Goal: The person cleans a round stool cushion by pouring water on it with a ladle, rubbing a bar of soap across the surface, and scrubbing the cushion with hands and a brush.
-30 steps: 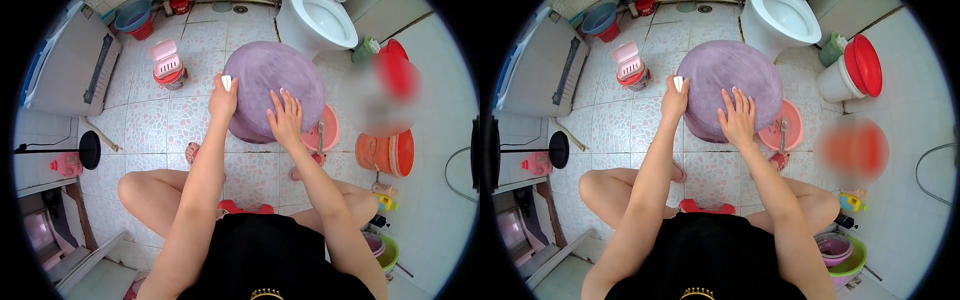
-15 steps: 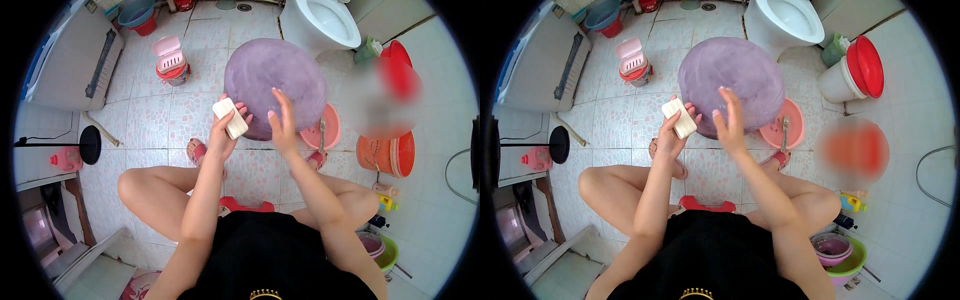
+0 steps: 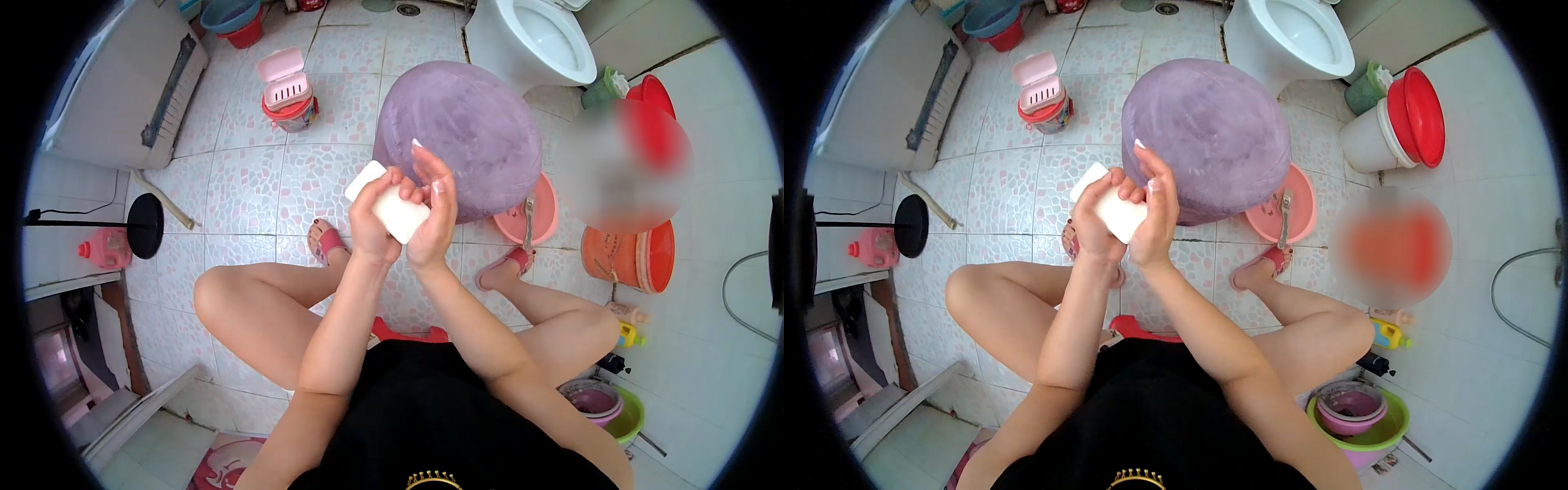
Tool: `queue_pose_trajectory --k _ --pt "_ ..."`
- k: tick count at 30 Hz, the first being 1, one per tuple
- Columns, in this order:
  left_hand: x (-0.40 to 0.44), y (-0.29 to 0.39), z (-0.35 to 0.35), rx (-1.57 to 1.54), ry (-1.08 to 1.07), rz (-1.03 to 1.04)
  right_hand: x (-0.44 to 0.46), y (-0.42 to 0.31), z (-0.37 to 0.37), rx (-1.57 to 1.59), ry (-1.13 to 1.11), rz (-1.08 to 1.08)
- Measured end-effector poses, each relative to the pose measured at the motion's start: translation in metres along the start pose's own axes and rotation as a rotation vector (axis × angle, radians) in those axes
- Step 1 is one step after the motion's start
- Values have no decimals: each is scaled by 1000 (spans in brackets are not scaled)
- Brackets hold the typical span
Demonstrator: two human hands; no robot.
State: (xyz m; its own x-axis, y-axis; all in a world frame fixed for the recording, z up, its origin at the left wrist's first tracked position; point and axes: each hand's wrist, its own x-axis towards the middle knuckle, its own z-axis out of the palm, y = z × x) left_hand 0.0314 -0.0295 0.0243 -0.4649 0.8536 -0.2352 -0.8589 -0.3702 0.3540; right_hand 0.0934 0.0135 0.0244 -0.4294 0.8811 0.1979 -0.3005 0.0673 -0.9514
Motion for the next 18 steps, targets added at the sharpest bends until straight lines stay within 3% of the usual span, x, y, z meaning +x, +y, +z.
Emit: queue_pose_trajectory --k 10,15,18 --pt "-16 -17 10 204 66 34 22 -5 3 -114 143 -152" --pt "8 -3 14 190 213 127 49 18 12 -219 67 -164" --pt "65 36 -29 348 271 203 67 29 30 -391 -65 -288"
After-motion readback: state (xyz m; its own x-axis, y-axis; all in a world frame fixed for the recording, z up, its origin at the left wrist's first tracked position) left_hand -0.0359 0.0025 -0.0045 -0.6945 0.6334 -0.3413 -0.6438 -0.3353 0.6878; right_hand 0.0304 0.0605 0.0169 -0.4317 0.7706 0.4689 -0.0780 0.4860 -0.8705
